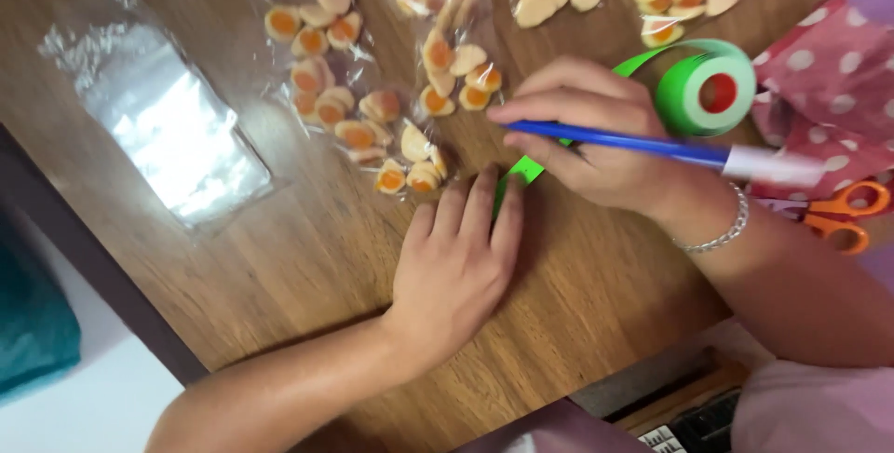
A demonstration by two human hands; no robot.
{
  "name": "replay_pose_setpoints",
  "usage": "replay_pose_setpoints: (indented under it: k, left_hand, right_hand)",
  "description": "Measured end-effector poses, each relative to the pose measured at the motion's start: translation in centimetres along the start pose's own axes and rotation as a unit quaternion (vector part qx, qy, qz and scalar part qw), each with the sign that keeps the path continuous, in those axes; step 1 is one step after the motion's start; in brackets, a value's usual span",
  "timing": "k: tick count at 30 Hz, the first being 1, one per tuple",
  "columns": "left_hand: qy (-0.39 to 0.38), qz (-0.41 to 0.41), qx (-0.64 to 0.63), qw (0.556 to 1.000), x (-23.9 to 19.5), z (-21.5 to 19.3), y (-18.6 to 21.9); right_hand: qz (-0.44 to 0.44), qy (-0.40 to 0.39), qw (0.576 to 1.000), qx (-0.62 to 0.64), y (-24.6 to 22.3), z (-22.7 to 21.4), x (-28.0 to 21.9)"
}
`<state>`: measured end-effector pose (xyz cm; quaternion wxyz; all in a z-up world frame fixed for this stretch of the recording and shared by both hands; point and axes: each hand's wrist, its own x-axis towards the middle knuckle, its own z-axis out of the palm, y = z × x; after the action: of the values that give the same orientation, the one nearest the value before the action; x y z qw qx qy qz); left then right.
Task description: The person cuts strips from a roll of green tape using scissors and writes on them with a blue pen. They then place the labeled tape strips onto small plastic bags containing cookies that are arranged on a wooden table.
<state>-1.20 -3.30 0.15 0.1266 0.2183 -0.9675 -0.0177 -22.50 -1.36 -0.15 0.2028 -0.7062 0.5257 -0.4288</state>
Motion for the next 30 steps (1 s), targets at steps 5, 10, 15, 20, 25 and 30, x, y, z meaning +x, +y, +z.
replay_pose_setpoints:
  k: [5, 10, 15, 20, 25, 30]
  left_hand:
    - [-0.012, 0.015, -0.042, 0.999, 0.8, 0.1, -0.8]
    - [-0.017, 0.007, -0.076, 0.997, 0.9, 0.5, -1.2]
    - [-0.026, -0.04, -0.14, 0.989, 1.5, 0.4, -1.0]
    - [0.058, -0.024, -0.148, 0.987, 0.8, 2.6, -1.3]
    - [0.058, -0.013, -0.14, 0.988, 1.1, 1.9, -1.5]
    - [0.055, -0.034, -0.129, 0.99, 1.0, 1.8, -1.5]
  right_hand:
    - [0.011, 0.039, 0.998, 0.056, 0.6, -0.6, -0.3]
    - [-0.012, 0.139, 0.99, 0.015, 1.6, -1.6, -0.6]
    - [-0.01, 0.147, 0.989, 0.009, 2.4, -1.9, -0.4]
    - [-0.066, 0.141, 0.986, 0.059, 4.7, -1.5, -1.4]
    - [-0.032, 0.123, 0.992, 0.013, 2.8, -3.1, -2.1]
    - [0.082, 0.026, 0.991, -0.106, -3.6, -4.7, -3.6]
